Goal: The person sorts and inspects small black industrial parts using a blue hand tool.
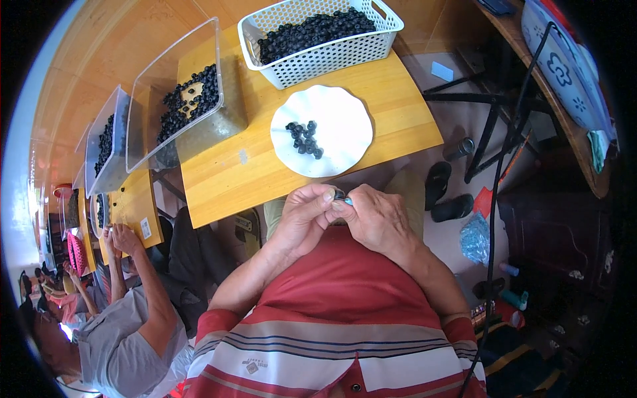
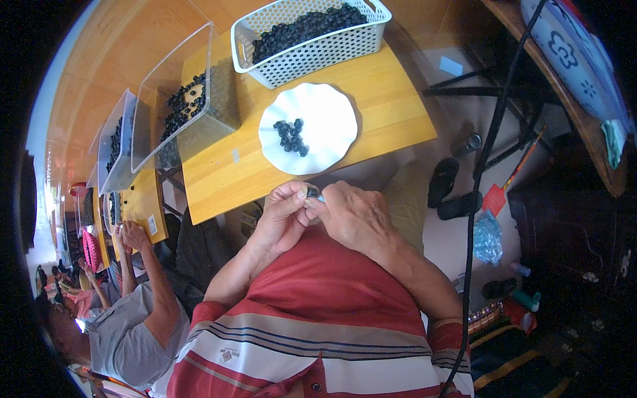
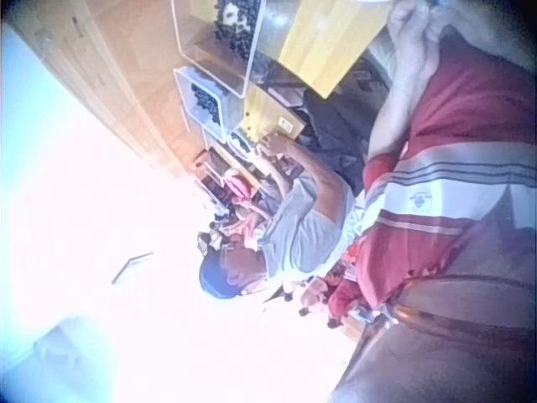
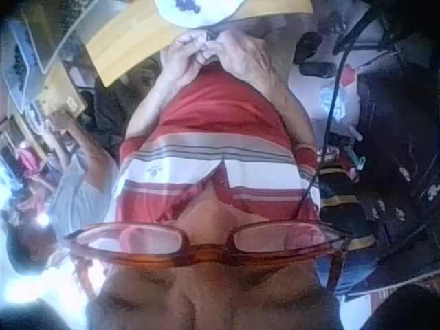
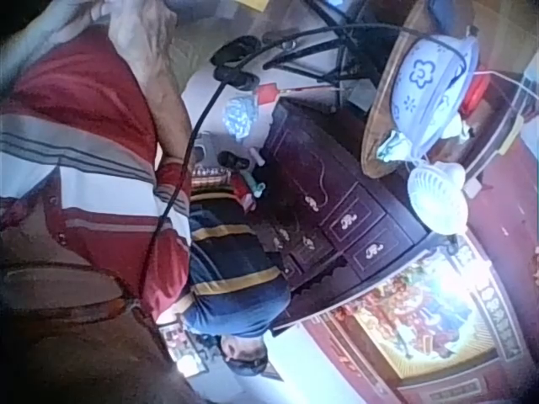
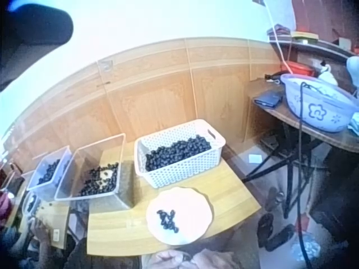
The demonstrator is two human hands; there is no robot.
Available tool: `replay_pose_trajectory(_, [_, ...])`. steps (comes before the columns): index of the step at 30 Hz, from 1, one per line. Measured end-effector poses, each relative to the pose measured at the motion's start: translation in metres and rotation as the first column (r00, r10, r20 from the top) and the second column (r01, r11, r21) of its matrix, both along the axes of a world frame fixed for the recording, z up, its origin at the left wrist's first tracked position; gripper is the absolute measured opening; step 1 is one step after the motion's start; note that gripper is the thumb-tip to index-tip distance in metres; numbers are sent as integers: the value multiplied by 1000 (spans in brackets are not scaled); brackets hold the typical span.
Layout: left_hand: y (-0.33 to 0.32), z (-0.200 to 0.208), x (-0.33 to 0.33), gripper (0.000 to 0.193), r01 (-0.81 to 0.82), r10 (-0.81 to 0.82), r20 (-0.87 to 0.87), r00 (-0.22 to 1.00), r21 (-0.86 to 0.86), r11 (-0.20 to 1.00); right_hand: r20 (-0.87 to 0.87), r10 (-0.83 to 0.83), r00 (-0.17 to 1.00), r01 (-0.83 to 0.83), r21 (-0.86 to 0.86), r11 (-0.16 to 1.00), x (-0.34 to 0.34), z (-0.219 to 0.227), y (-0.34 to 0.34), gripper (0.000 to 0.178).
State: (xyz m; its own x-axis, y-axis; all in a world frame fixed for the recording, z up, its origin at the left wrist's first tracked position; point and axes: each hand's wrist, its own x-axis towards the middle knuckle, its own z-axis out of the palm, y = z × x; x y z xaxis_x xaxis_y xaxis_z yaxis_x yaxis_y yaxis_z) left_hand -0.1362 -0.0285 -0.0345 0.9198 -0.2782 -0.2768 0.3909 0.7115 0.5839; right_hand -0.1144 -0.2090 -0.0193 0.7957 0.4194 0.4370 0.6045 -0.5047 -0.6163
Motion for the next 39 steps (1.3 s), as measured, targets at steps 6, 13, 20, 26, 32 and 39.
replay_pose_trajectory(6, [1,-1,1,9,23,-22,14,1000,-67,998,-4,34,999,-34,38,999,0,-4,0,31])
replay_pose_trajectory(13, [-3,2,2,13,2,-2,32,999,-4,1000,-254,44,966,31,283,959,0,-2,1,29])
replay_pose_trajectory(20, [1,-3,4,8,74,-74,68,995,11,997,-557,272,785,86,533,842,5,-1,-4,34])
replay_pose_trajectory(26, [-8,9,7,11,-17,4,109,994,124,992,-606,109,788,199,419,886,4,-9,-8,32])
replay_pose_trajectory(32, [1,30,61,13,-276,92,309,947,631,725,-586,68,808,216,402,890,-6,-13,-15,37])
replay_pose_trajectory(39, [24,78,193,21,-654,5,676,737,711,258,-553,58,831,212,411,887,-5,-17,-18,39])
